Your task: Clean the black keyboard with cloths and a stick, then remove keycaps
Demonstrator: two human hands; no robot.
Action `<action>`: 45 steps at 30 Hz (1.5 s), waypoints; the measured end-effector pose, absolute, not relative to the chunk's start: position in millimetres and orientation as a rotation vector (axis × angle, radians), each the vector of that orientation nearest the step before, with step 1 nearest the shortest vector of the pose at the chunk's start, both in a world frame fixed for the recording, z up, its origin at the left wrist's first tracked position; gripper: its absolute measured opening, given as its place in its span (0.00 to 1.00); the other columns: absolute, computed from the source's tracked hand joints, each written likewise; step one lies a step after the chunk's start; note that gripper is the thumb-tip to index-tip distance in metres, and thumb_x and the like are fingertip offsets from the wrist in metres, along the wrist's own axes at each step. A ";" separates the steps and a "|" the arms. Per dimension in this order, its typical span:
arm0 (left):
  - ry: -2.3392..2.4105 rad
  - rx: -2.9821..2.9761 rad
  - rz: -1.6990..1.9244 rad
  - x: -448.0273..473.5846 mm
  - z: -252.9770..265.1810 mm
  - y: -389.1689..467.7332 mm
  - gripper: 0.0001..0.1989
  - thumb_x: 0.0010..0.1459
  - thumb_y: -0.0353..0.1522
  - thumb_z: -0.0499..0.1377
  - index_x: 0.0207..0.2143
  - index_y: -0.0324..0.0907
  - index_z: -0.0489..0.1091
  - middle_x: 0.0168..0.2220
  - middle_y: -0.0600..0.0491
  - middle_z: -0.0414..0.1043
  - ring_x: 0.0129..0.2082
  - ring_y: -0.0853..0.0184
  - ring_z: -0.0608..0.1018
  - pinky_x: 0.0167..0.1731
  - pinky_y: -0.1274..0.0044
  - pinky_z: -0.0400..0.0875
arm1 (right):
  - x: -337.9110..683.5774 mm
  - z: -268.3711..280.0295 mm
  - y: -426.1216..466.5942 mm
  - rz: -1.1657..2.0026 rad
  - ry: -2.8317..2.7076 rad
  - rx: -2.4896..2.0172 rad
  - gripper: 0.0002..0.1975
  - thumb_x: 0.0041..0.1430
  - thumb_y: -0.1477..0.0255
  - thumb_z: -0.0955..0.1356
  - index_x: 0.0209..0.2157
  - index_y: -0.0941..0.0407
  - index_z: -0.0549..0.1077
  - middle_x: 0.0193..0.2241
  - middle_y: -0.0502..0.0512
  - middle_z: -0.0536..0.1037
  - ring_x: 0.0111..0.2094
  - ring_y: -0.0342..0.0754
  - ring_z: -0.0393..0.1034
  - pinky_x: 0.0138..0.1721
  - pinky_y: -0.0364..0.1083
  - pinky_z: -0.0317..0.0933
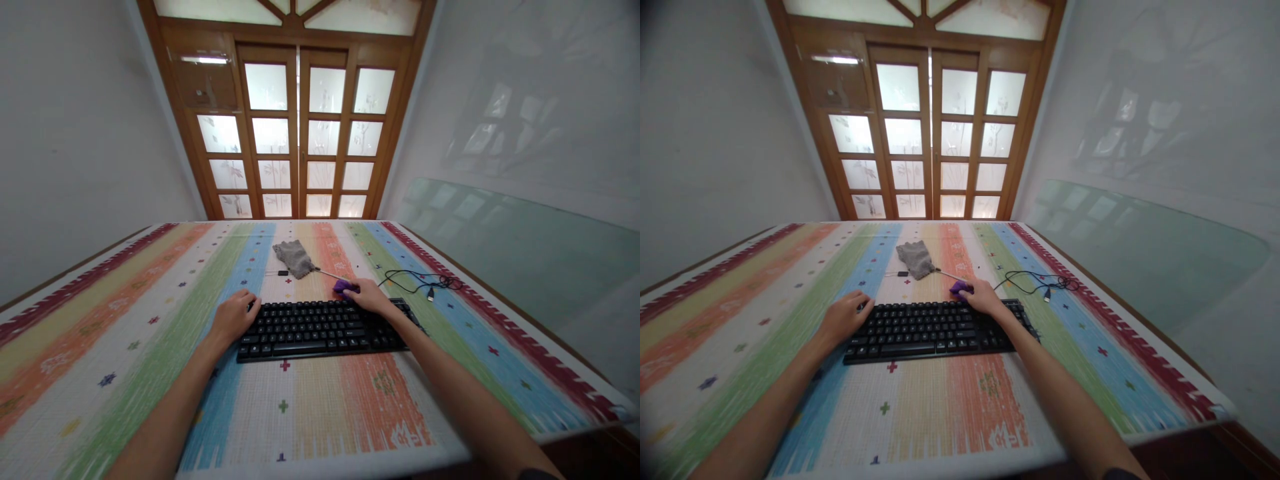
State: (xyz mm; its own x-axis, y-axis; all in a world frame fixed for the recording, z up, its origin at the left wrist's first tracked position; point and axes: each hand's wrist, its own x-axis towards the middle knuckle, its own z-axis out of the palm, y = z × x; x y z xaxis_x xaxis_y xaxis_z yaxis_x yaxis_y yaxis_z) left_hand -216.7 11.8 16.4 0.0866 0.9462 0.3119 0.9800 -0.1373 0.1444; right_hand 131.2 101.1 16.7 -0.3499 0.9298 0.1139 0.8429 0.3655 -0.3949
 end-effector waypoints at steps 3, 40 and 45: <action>-1.999 -2.258 -0.509 -217.7 15.5 10.5 0.18 0.66 0.38 0.47 0.30 0.41 0.71 0.38 0.47 0.74 0.39 0.61 0.78 0.40 0.73 0.68 | 145.3 20.6 105.8 0.384 -2.202 -1.545 0.13 0.59 0.68 0.66 0.38 0.58 0.81 0.33 0.55 0.82 0.34 0.49 0.72 0.36 0.45 0.61; -1.995 -2.331 -0.919 -225.4 -1.7 2.8 0.18 0.63 0.43 0.49 0.38 0.42 0.73 0.38 0.47 0.73 0.43 0.58 0.75 0.51 0.66 0.68 | 168.4 22.4 95.3 0.268 -2.261 -1.562 0.11 0.60 0.68 0.66 0.37 0.56 0.81 0.34 0.56 0.83 0.34 0.49 0.73 0.36 0.44 0.59; -1.970 -2.338 -0.901 -225.3 -1.7 2.2 0.18 0.63 0.43 0.49 0.38 0.42 0.73 0.38 0.47 0.72 0.44 0.57 0.75 0.51 0.65 0.68 | 194.5 28.8 94.7 0.523 -2.409 -1.394 0.12 0.59 0.67 0.67 0.37 0.58 0.81 0.34 0.57 0.82 0.34 0.51 0.73 0.38 0.45 0.60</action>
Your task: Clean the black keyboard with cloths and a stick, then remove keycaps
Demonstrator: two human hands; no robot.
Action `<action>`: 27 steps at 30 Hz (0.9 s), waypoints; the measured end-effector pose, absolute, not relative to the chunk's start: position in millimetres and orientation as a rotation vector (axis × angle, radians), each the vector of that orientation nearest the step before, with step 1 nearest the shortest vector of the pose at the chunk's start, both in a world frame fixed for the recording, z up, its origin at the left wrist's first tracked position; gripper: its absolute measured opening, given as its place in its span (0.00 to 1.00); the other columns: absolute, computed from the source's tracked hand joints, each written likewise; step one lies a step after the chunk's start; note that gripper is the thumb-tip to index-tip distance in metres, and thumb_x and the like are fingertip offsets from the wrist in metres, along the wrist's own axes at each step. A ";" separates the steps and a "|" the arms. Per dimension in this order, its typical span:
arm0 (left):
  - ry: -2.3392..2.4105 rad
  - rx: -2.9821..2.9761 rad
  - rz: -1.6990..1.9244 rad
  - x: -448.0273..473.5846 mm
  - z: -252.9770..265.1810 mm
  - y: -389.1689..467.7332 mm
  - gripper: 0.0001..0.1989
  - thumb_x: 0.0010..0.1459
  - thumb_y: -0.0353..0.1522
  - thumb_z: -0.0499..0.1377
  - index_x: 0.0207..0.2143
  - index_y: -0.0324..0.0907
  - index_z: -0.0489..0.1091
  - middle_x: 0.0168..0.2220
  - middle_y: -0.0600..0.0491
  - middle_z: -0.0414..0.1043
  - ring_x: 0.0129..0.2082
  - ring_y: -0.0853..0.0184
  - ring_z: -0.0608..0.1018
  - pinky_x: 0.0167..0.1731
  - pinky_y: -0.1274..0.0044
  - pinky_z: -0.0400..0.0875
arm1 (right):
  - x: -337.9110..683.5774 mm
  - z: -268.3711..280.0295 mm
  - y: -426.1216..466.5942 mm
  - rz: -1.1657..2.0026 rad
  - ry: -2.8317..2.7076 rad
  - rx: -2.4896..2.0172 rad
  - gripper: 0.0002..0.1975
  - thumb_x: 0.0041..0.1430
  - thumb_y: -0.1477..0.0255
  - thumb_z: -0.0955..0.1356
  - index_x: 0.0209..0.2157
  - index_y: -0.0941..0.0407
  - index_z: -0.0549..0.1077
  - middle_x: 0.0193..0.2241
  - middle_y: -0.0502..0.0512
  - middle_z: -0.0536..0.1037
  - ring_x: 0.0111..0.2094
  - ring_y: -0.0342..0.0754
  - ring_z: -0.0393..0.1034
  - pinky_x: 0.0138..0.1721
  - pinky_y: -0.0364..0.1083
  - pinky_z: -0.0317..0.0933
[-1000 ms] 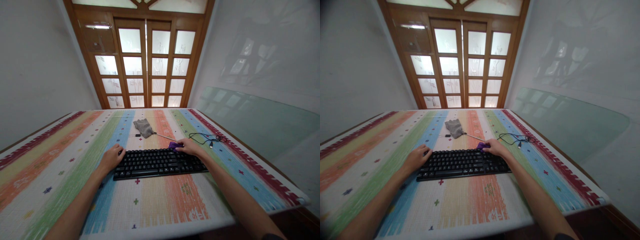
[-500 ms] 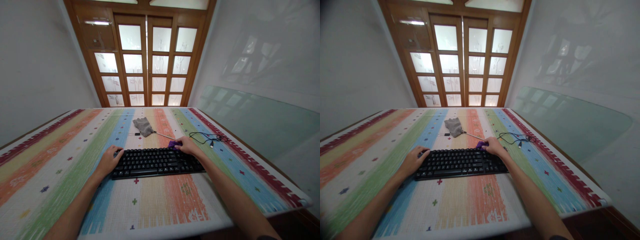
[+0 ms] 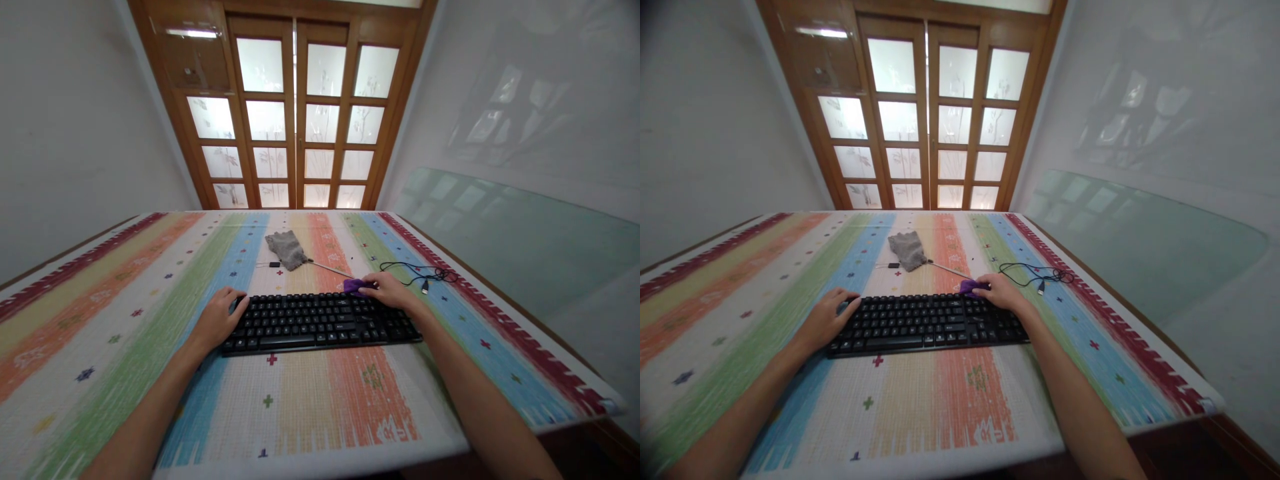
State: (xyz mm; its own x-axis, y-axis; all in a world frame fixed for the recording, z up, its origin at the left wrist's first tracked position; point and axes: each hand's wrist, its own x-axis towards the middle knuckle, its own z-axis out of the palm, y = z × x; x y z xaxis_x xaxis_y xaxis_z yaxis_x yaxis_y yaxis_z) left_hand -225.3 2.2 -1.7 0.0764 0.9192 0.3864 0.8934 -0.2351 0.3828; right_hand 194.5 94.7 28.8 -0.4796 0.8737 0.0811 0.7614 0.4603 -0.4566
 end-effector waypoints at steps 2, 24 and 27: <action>1.907 2.269 0.871 -224.8 -0.8 2.0 0.18 0.63 0.44 0.49 0.38 0.43 0.73 0.38 0.47 0.72 0.44 0.58 0.75 0.51 0.66 0.68 | 198.0 27.8 93.3 0.555 -2.395 -1.409 0.11 0.58 0.68 0.68 0.37 0.58 0.80 0.34 0.57 0.82 0.35 0.51 0.73 0.38 0.46 0.60; 1.853 1.855 1.009 -227.6 10.7 2.9 0.28 0.60 0.49 0.43 0.36 0.42 0.76 0.39 0.48 0.79 0.42 0.57 0.77 0.49 0.68 0.69 | 145.8 27.1 79.5 0.093 -2.155 -1.504 0.11 0.62 0.71 0.65 0.38 0.58 0.79 0.37 0.60 0.81 0.39 0.51 0.73 0.40 0.46 0.60; 1.845 1.834 1.016 -229.5 9.7 3.7 0.28 0.60 0.49 0.43 0.35 0.41 0.76 0.38 0.48 0.79 0.41 0.57 0.77 0.49 0.68 0.70 | 117.4 34.2 69.9 0.238 -2.135 -1.311 0.09 0.62 0.72 0.66 0.39 0.56 0.79 0.36 0.57 0.81 0.38 0.50 0.73 0.40 0.45 0.61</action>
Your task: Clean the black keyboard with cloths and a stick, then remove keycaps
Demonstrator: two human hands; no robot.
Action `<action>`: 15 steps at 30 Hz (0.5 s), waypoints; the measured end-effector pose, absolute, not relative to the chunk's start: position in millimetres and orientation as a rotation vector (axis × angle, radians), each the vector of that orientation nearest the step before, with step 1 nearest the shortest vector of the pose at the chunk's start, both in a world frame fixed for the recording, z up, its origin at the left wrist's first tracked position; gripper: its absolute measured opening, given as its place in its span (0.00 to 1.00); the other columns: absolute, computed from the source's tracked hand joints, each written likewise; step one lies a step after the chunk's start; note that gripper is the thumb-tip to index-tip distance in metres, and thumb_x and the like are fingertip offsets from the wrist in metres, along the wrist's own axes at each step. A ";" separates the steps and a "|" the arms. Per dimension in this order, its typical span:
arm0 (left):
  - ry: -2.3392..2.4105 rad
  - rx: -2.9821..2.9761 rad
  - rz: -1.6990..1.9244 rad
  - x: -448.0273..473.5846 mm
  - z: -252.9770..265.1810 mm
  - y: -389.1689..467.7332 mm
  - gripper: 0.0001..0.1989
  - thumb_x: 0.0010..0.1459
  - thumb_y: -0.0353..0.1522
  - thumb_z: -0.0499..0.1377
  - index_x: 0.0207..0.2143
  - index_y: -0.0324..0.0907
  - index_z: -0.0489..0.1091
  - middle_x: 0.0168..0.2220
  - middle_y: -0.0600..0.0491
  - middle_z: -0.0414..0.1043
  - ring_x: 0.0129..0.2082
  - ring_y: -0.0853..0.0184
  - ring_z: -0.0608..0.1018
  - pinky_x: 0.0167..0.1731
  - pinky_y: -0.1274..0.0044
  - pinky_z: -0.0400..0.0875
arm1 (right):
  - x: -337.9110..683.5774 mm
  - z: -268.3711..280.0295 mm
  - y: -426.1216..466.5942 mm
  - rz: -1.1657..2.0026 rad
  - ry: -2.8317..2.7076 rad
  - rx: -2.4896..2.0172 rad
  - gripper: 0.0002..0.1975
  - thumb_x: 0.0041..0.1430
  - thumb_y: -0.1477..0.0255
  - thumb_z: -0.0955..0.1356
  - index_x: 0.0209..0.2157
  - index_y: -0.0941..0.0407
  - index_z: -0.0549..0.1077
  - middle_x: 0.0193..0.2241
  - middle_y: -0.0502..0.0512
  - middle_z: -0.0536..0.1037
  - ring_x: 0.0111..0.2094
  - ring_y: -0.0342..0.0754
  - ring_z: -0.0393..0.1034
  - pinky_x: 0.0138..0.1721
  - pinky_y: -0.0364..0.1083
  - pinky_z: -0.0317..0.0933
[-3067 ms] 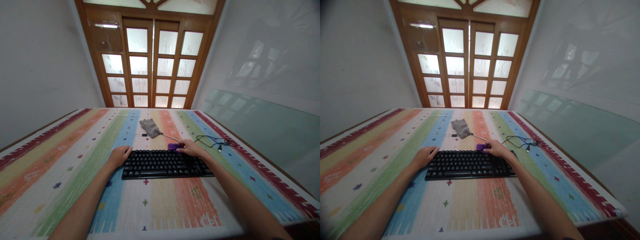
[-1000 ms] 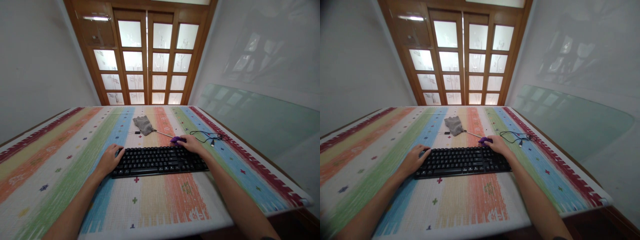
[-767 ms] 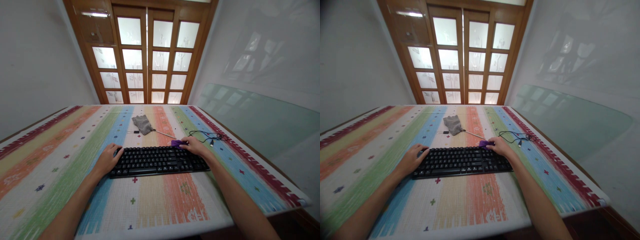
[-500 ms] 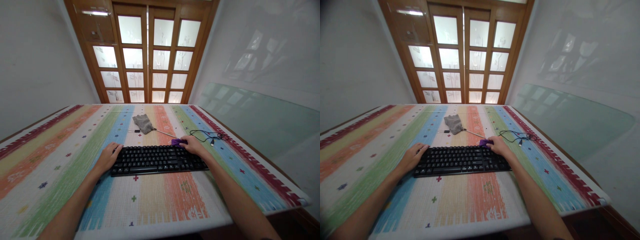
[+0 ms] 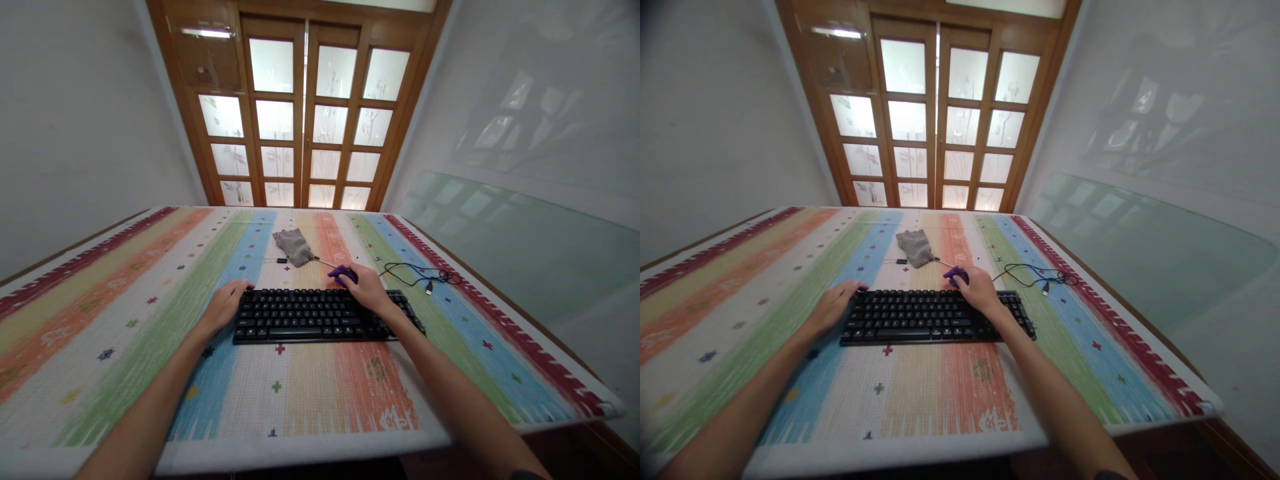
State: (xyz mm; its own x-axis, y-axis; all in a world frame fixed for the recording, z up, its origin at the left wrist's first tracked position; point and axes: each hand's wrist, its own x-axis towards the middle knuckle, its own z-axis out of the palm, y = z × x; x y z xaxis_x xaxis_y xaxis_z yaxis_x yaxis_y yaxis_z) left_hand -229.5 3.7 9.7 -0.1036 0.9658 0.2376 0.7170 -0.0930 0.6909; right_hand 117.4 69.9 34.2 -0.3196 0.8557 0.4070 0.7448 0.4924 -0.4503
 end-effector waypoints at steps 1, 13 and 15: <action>1.841 1.833 1.017 -230.0 9.5 3.9 0.28 0.60 0.50 0.43 0.35 0.41 0.76 0.38 0.48 0.79 0.40 0.57 0.77 0.48 0.68 0.70 | 106.3 36.1 66.5 0.272 -2.138 -1.258 0.09 0.62 0.72 0.66 0.39 0.56 0.78 0.36 0.56 0.81 0.38 0.49 0.73 0.40 0.45 0.62; 1.753 1.879 1.001 -232.9 14.4 2.3 0.27 0.61 0.49 0.43 0.33 0.42 0.75 0.38 0.49 0.79 0.39 0.59 0.77 0.48 0.67 0.70 | -19.1 42.1 42.5 0.114 -2.633 -0.639 0.10 0.65 0.77 0.63 0.46 0.61 0.72 0.42 0.62 0.77 0.43 0.51 0.67 0.48 0.49 0.60; 1.752 1.901 1.000 -233.2 13.7 3.3 0.26 0.61 0.49 0.43 0.30 0.42 0.73 0.35 0.49 0.78 0.38 0.59 0.77 0.46 0.68 0.71 | -28.4 40.2 41.7 0.013 -2.724 -0.560 0.13 0.65 0.80 0.62 0.49 0.61 0.71 0.43 0.63 0.76 0.43 0.51 0.66 0.47 0.50 0.61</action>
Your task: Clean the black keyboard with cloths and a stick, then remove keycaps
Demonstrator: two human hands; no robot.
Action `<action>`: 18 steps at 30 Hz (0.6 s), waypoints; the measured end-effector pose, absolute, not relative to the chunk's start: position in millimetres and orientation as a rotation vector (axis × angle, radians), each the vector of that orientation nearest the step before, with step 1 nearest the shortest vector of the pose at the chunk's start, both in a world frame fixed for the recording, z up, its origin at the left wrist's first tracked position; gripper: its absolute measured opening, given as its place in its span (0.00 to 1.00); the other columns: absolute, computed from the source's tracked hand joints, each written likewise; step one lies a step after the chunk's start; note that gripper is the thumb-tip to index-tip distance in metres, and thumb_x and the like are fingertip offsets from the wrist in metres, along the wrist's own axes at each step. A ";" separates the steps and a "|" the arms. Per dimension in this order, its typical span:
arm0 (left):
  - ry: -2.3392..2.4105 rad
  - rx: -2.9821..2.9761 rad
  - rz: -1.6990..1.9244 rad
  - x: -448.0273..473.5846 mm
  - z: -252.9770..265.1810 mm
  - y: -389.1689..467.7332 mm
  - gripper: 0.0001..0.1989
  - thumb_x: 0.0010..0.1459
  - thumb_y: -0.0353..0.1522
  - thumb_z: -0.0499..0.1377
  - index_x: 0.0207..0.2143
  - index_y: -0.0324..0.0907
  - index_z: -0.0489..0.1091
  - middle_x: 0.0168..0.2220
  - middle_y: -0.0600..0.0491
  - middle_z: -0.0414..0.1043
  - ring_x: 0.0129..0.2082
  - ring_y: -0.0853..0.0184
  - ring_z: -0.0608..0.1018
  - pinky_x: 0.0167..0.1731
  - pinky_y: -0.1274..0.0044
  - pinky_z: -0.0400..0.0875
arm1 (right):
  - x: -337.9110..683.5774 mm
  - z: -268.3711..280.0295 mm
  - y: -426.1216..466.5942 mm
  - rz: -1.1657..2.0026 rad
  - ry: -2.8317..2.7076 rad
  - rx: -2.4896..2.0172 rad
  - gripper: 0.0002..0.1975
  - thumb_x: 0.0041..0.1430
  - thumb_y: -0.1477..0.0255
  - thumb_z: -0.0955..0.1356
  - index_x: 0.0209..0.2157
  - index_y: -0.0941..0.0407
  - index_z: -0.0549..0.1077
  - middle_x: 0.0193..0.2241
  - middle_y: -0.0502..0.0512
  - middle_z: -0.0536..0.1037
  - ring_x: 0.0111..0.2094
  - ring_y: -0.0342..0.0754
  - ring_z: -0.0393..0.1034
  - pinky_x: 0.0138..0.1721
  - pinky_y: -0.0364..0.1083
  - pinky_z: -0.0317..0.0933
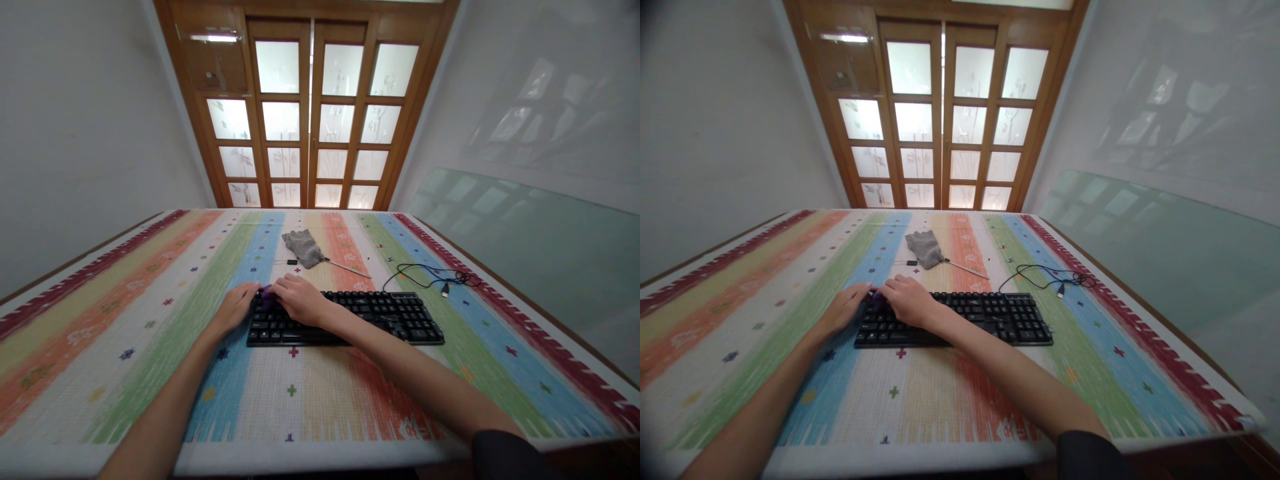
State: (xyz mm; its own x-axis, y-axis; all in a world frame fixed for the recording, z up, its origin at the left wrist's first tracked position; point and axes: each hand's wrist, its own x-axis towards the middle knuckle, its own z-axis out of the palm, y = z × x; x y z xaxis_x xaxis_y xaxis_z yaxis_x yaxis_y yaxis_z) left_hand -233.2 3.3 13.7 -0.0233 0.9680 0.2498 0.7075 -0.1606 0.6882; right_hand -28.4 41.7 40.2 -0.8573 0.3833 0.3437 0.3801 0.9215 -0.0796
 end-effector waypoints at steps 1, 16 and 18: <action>1.759 1.912 1.000 -233.4 13.5 3.6 0.25 0.61 0.49 0.43 0.28 0.43 0.71 0.33 0.50 0.78 0.37 0.59 0.77 0.44 0.68 0.71 | -31.4 38.6 41.5 -0.023 -2.759 -0.526 0.15 0.64 0.81 0.61 0.51 0.61 0.71 0.43 0.63 0.76 0.43 0.51 0.65 0.46 0.50 0.61; 1.757 1.968 0.978 -234.0 13.7 2.9 0.25 0.61 0.48 0.45 0.28 0.42 0.72 0.32 0.49 0.77 0.35 0.60 0.77 0.42 0.69 0.70 | -52.1 34.4 35.8 -0.144 -2.963 -0.626 0.20 0.66 0.75 0.61 0.58 0.56 0.71 0.44 0.66 0.71 0.45 0.55 0.66 0.41 0.51 0.65; 1.751 1.978 0.985 -234.3 12.8 3.0 0.24 0.60 0.48 0.46 0.29 0.42 0.73 0.33 0.49 0.77 0.36 0.60 0.77 0.43 0.69 0.70 | -52.9 38.0 34.8 -0.155 -2.993 -0.657 0.20 0.67 0.75 0.60 0.58 0.57 0.71 0.44 0.67 0.72 0.45 0.55 0.67 0.41 0.51 0.66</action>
State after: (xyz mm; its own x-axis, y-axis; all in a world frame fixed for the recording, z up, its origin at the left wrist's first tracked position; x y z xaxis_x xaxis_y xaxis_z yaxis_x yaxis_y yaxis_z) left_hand -234.3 3.0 12.8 0.0105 0.9596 0.2811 0.7383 -0.1970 0.6451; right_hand -52.9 34.8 38.0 -0.9058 0.4133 0.0930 0.4207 0.9034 0.0825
